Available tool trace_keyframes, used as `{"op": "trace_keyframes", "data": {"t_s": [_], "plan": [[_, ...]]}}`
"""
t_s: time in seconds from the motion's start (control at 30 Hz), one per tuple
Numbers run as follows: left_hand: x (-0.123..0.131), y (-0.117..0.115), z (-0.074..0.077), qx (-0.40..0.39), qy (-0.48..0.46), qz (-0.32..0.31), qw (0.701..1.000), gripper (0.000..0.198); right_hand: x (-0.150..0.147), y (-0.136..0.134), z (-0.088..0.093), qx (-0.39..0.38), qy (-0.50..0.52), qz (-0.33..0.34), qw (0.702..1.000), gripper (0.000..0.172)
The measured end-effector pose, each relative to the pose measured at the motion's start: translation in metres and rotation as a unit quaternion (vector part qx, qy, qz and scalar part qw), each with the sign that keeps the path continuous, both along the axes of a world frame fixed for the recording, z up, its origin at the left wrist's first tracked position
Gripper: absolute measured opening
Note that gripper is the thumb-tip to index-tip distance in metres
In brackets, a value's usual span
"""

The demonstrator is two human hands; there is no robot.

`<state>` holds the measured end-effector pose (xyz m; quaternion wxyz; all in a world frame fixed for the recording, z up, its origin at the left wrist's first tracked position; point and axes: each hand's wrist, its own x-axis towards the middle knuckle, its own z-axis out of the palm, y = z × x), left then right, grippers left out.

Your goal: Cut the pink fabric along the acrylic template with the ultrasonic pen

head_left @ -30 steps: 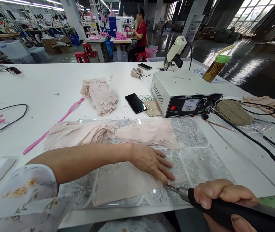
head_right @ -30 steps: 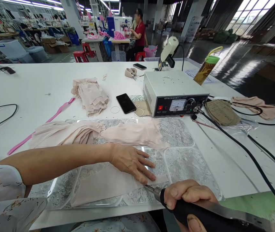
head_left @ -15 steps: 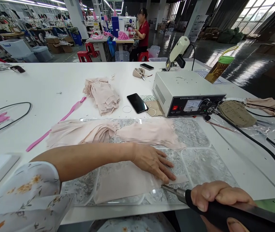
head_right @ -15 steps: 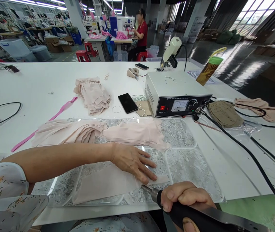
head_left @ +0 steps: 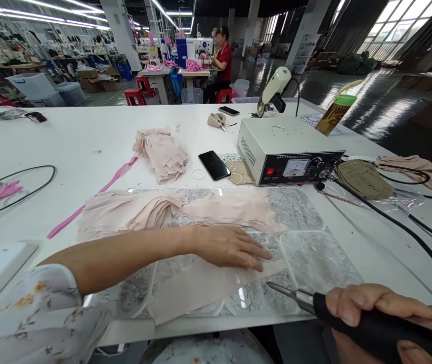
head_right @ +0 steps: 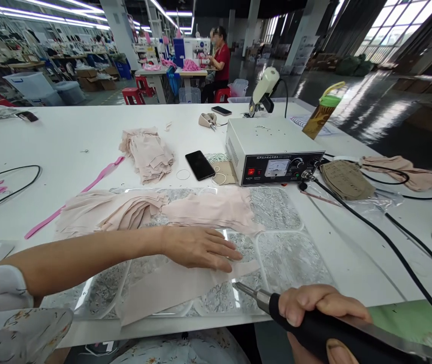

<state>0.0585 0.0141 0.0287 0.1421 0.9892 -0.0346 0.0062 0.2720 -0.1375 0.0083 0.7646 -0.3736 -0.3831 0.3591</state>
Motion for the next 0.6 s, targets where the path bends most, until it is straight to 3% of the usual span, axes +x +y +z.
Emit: {"op": "trace_keyframes", "data": {"t_s": [0.2, 0.3, 0.47, 0.53, 0.6], "plan": [[-0.017, -0.065, -0.018, 0.105, -0.069, 0.197, 0.972, 0.024, -0.002, 0.025, -0.001, 0.059, -0.04, 0.012, 0.997, 0.011], [-0.023, -0.08, -0.026, 0.124, -0.076, 0.193, 0.97, 0.029, -0.002, 0.025, -0.003, 0.059, -0.04, 0.023, 0.997, 0.012], [-0.044, -0.069, -0.018, 0.077, -0.069, 0.097, 0.99, 0.023, 0.004, -0.005, -0.012, -0.003, -0.008, 0.077, 0.997, 0.015], [-0.051, -0.068, -0.014, 0.049, -0.071, 0.125, 0.988, 0.024, 0.007, -0.015, -0.015, 0.006, 0.017, 0.076, 0.997, 0.02], [-0.053, -0.072, -0.014, 0.052, -0.067, 0.199, 0.976, 0.03, 0.007, -0.016, -0.015, 0.018, 0.034, 0.063, 0.997, 0.02]]}}
